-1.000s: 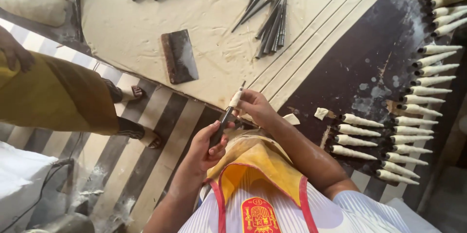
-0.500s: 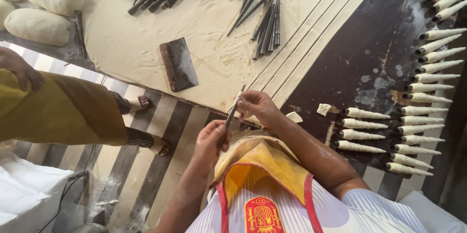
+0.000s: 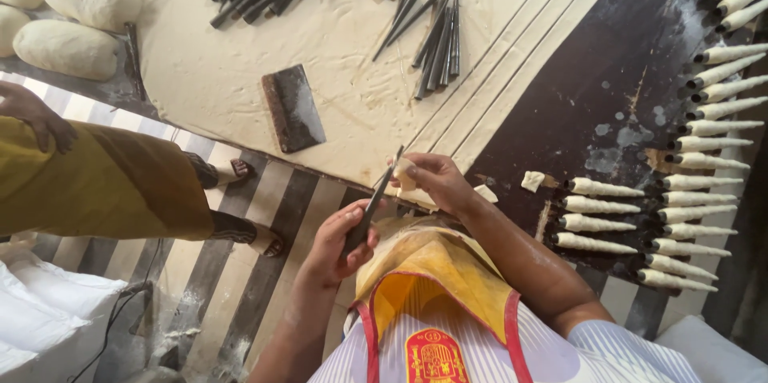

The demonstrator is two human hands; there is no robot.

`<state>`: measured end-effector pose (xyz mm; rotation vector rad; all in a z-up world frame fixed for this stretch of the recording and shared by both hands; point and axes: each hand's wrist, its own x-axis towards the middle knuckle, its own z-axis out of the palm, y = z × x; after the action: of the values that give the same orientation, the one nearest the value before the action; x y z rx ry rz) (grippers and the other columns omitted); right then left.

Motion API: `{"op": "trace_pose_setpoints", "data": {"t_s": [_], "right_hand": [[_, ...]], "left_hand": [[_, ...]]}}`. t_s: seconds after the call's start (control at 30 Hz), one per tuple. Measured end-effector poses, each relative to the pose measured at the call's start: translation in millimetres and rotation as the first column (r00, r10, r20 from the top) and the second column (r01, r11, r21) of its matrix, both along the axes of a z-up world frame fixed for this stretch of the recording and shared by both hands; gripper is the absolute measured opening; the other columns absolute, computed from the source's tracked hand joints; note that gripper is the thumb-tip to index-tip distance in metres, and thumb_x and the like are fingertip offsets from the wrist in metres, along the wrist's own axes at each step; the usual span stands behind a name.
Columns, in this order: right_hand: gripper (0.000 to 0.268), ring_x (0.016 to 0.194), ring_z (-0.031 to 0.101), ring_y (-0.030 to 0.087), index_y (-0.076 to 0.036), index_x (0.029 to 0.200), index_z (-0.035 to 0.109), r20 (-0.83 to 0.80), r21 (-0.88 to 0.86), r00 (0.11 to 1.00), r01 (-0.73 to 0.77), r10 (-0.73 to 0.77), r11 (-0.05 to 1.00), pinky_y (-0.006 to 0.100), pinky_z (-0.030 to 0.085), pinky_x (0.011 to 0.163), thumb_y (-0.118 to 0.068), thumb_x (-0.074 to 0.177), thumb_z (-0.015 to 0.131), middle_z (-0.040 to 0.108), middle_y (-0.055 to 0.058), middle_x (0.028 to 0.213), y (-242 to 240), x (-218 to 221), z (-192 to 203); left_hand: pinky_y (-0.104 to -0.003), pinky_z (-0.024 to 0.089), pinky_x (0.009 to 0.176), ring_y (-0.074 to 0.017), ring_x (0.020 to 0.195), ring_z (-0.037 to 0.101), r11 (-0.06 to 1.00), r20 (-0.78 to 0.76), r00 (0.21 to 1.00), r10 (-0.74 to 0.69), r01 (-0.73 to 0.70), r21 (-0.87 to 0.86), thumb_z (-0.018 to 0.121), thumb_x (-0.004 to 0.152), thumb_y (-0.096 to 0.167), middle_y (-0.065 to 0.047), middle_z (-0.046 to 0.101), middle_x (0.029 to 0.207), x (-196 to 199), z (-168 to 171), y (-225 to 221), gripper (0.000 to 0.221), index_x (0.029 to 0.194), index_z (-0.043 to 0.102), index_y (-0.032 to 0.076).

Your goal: The recorder is rolling thin strips of dough around metal cones to create horn-shaped pastries.

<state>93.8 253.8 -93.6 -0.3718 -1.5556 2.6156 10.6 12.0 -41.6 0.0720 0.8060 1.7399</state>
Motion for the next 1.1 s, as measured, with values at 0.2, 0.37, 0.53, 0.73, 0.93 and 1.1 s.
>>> {"op": "trace_pose_setpoints", "data": {"t_s": [0.2,0.37,0.53,0.73,0.93,1.1], "right_hand": [[0.019,0.092,0.070,0.018,0.007,0.113,0.071,-0.072,-0.113,0.996,0.038,-0.046,0.993,0.035,0.060,0.082,-0.008,0.104,0.065,0.073,0.011,0.102,8.6,1.5,-47.7],[0.022,0.087,0.073,0.022,0.005,0.115,0.070,0.083,-0.206,0.988,0.145,-0.130,0.968,0.037,0.061,0.079,-0.007,0.098,0.062,0.075,0.014,0.097,11.3,-1.1,-44.5],[0.026,0.099,0.072,0.019,0.005,0.123,0.069,0.065,0.047,0.987,0.144,-0.147,0.988,0.033,0.059,0.091,-0.003,0.099,0.062,0.076,0.015,0.107,13.0,-2.5,-52.0],[0.025,0.099,0.072,0.023,0.000,0.119,0.067,-0.038,-0.088,0.997,0.065,-0.069,0.994,0.042,0.059,0.090,-0.004,0.095,0.063,0.072,0.014,0.114,12.3,-2.9,-10.4],[0.026,0.118,0.071,0.026,0.001,0.103,0.067,-0.166,-0.114,0.984,0.045,-0.064,0.992,0.045,0.052,0.108,-0.024,0.110,0.061,0.075,0.020,0.121,12.8,-2.1,-45.9],[0.022,0.107,0.071,0.021,0.000,0.111,0.070,-0.114,0.086,0.993,0.009,0.001,0.996,0.034,0.048,0.109,-0.020,0.107,0.063,0.077,0.016,0.112,10.9,-9.7,-12.9]], "left_hand": [[-0.020,0.041,0.040,-0.0087,0.048,0.056,0.994,-0.190,0.979,-0.079,0.062,-0.093,0.056,0.100,0.011,-0.019,0.072,0.092,2.1,-7.2,8.0,0.041,0.138,0.047,0.001],[-0.020,0.042,0.044,-0.0071,0.057,0.058,0.968,-0.346,0.933,0.100,-0.171,-0.183,0.058,0.098,0.003,-0.014,0.071,0.095,0.3,-31.6,10.0,0.044,0.140,0.045,-0.001],[-0.022,0.053,0.064,-0.0046,0.070,0.063,0.905,-0.925,0.338,-0.175,-0.314,-0.286,0.074,0.093,0.006,-0.006,0.072,0.084,2.7,-5.5,22.4,0.034,0.126,0.068,0.002],[-0.023,0.049,0.061,-0.0050,0.066,0.056,0.854,-0.878,0.428,-0.214,-0.355,-0.381,0.074,0.092,0.008,-0.004,0.070,0.079,-8.5,-22.8,23.6,0.030,0.121,0.072,0.004],[-0.023,0.053,0.074,-0.0054,0.082,0.064,0.940,-0.699,0.715,-0.018,-0.225,-0.255,0.072,0.098,0.006,-0.006,0.072,0.091,4.1,-43.2,15.2,0.024,0.122,0.074,0.003],[-0.029,0.056,0.068,-0.0113,0.080,0.070,0.864,-0.976,0.188,-0.109,-0.468,-0.187,0.077,0.089,0.005,-0.010,0.075,0.095,16.4,14.5,21.6,0.030,0.118,0.074,0.007]]}}
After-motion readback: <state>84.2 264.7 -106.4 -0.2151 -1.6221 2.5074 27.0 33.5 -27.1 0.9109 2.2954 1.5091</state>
